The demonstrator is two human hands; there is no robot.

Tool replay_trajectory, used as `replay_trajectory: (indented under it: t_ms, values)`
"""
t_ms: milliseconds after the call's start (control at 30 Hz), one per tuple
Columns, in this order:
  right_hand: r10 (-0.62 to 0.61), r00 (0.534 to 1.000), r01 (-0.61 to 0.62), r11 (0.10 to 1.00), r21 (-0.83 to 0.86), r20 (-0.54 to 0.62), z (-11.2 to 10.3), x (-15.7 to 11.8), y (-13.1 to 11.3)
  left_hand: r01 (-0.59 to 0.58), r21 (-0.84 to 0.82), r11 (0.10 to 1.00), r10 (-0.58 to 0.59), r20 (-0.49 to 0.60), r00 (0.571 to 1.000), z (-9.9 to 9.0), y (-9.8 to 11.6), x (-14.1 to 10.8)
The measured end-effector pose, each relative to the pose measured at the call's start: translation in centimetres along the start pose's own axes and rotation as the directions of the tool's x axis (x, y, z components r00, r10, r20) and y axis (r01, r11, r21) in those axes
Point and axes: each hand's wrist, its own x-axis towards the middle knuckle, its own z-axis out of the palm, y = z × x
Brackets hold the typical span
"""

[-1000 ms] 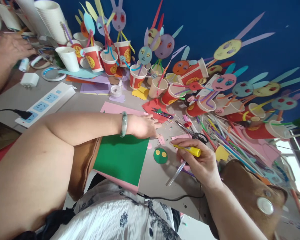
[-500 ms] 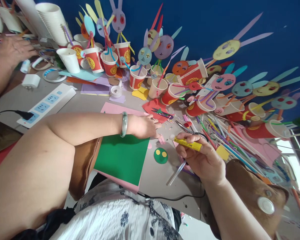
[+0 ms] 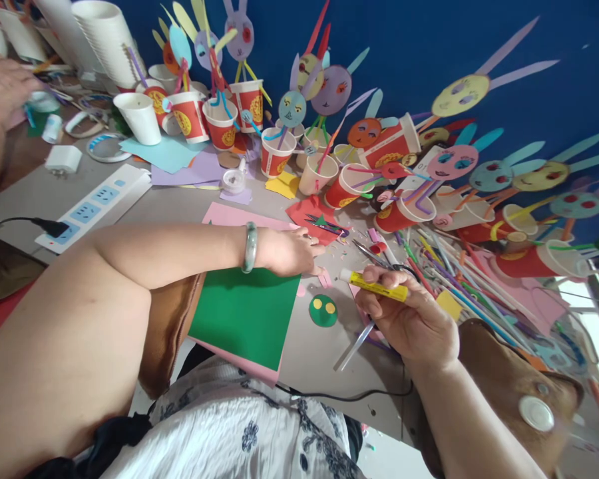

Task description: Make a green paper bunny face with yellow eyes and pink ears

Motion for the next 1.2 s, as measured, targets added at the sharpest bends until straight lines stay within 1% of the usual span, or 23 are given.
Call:
replay_trajectory:
  t_ms: [67, 233, 433, 533, 633, 733, 800, 867, 933, 1000, 1100, 1167, 1200]
  values:
    - [-0.022, 1.000, 0.022, 0.999, -0.026, 0.019, -0.1, -0.1, 0.1, 0.014, -0.015, 1.000, -0.014, 0.003, 1.000, 0.0, 0.0, 0.0]
    - [-0.033, 0.998, 0.035, 0.999, -0.034, 0.059, -0.4, -0.2, 0.1, 0.039, -0.019, 0.999, -0.038, 0.036, 0.999, -0.2, 0.2, 0.0]
    - [-0.078, 0.992, 0.082, 0.996, -0.033, 0.101, -0.4, -0.3, 0.0, 0.010, 0.046, 0.999, -0.013, 0.066, 0.998, -0.1, 0.2, 0.1]
    - [-0.093, 0.991, 0.103, 0.989, -0.106, 0.101, -0.5, -0.3, 0.0, -0.003, 0.061, 0.998, -0.001, 0.063, 0.998, 0.1, 0.1, 0.2]
    - [-0.112, 0.987, 0.129, 0.980, -0.152, 0.112, -0.6, -0.4, 0.0, 0.008, 0.049, 0.999, -0.011, 0.049, 0.999, 0.1, 0.1, 0.2]
    - [-0.124, 0.984, 0.146, 0.972, -0.185, 0.127, -0.6, -0.5, 0.0, 0.023, 0.072, 0.997, -0.029, 0.092, 0.995, 0.1, 0.2, 0.3]
    - [-0.115, 0.986, 0.137, 0.973, -0.184, 0.123, -0.6, -0.5, 0.0, 0.031, 0.068, 0.997, -0.038, 0.113, 0.993, 0.0, 0.3, 0.3]
    - [-0.093, 0.990, 0.106, 0.987, -0.123, 0.107, -0.5, -0.4, -0.1, 0.037, 0.040, 0.999, -0.041, 0.109, 0.993, 0.0, 0.3, 0.3]
    - [-0.054, 0.996, 0.054, 0.999, 0.003, 0.077, -0.3, -0.3, -0.1, 0.040, 0.012, 0.999, -0.041, 0.088, 0.995, -0.1, 0.2, 0.3]
    - [-0.007, 0.999, 0.001, 0.989, 0.150, 0.042, -0.2, -0.2, -0.2, 0.038, 0.010, 0.999, -0.039, 0.082, 0.996, -0.2, 0.3, 0.3]
    - [0.045, 0.999, -0.047, 0.951, 0.306, 0.014, 0.1, -0.1, -0.5, 0.026, 0.060, 0.998, -0.034, 0.142, 0.989, -0.5, 0.4, 0.4]
    - [0.076, 0.997, -0.077, 0.929, 0.361, 0.018, 0.3, -0.1, -0.8, 0.017, 0.092, 0.996, -0.034, 0.185, 0.982, -0.7, 0.4, 0.4]
    - [0.086, 0.996, -0.086, 0.922, 0.378, 0.015, 0.4, -0.1, -0.9, 0.014, 0.099, 0.995, -0.033, 0.189, 0.982, -0.7, 0.4, 0.5]
